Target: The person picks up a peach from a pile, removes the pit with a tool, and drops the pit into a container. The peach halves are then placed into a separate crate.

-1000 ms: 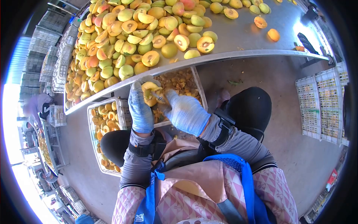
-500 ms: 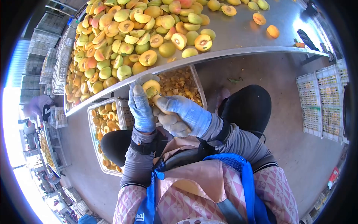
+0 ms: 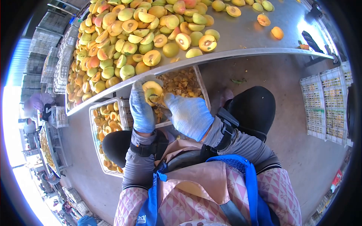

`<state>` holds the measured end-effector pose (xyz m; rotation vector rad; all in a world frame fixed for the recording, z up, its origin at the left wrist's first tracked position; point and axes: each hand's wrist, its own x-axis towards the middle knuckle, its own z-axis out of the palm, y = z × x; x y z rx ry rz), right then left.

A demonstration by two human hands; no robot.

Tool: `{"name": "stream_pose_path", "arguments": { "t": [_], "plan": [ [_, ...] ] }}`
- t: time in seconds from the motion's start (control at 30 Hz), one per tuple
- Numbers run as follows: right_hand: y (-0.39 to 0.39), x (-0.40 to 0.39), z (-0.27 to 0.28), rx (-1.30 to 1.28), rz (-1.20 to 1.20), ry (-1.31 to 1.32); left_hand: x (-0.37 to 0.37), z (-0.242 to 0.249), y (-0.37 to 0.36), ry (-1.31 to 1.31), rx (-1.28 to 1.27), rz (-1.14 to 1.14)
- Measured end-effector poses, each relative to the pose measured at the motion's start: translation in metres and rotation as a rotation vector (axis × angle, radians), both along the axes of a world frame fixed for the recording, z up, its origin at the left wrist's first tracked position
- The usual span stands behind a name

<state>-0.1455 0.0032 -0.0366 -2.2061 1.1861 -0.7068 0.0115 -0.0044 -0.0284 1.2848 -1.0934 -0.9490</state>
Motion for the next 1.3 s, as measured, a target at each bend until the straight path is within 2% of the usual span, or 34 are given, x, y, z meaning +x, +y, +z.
{"name": "stream_pose_path", "arguments": {
  "t": [0.07,0.17,0.27,0.37,0.5,0.6,0.67,0.7,0.73,0.8,0.9,0.93,0.97,1.0,1.03,1.07,1.13,1.23,1.27,1.3],
  "plan": [
    [0.002,-0.004,-0.006,-0.058,-0.023,0.038,0.006,-0.004,-0.002,0.147,0.008,0.103],
    [0.001,-0.001,-0.011,-0.119,-0.046,-0.007,0.017,-0.002,0.001,0.201,0.021,0.001],
    [0.0,0.003,-0.006,-0.174,-0.017,-0.028,0.002,0.008,0.004,0.016,-0.015,0.037],
    [0.0,0.004,-0.005,-0.226,-0.006,-0.032,0.003,-0.005,0.004,0.025,-0.043,0.111],
    [-0.003,0.0,-0.006,-0.213,-0.066,0.087,0.013,0.008,0.01,0.023,-0.023,-0.015],
    [-0.003,0.003,-0.01,-0.108,-0.033,-0.077,0.011,0.009,0.009,0.127,0.023,0.05],
    [-0.003,0.004,0.005,0.111,-0.024,-0.118,0.005,0.007,0.013,-0.176,-0.103,0.098],
    [-0.003,0.005,0.01,0.221,-0.022,-0.137,0.003,0.006,0.013,-0.216,-0.117,0.102],
    [-0.001,0.006,0.008,0.233,-0.027,-0.177,0.002,0.005,0.013,-0.256,-0.13,0.107],
    [0.003,0.011,-0.003,0.255,-0.03,-0.258,0.005,0.003,0.01,-0.118,-0.06,0.089],
    [0.005,0.025,-0.017,0.103,0.047,-0.576,0.002,0.005,0.009,0.004,-0.073,-0.005],
    [0.004,0.019,0.004,0.618,0.092,-0.736,0.009,-0.007,0.008,-0.382,-0.238,0.026],
    [0.001,0.009,0.024,1.151,0.157,-0.845,0.015,-0.01,0.009,-0.601,-0.343,0.072],
    [-0.001,0.008,0.018,1.091,0.203,-0.841,0.011,-0.009,0.009,-0.552,-0.319,0.074],
    [-0.002,0.006,0.023,1.207,0.154,-0.889,0.009,-0.005,0.009,-0.385,-0.225,0.069],
    [-0.003,0.004,0.024,1.213,0.162,-0.964,0.008,-0.001,0.01,-0.289,-0.155,0.084],
    [-0.005,0.0,0.024,1.226,0.184,-1.116,0.024,-0.005,0.013,-0.231,-0.041,0.161],
    [-0.011,-0.007,0.025,1.187,0.152,-0.994,0.07,-0.005,0.018,-0.227,-0.07,0.288],
    [-0.011,-0.007,0.02,1.181,0.124,-0.962,0.1,-0.01,0.028,-0.156,0.074,0.326],
    [-0.011,-0.006,0.016,1.174,0.094,-0.931,0.115,-0.004,0.036,-0.067,-0.026,0.433]
  ]
}}
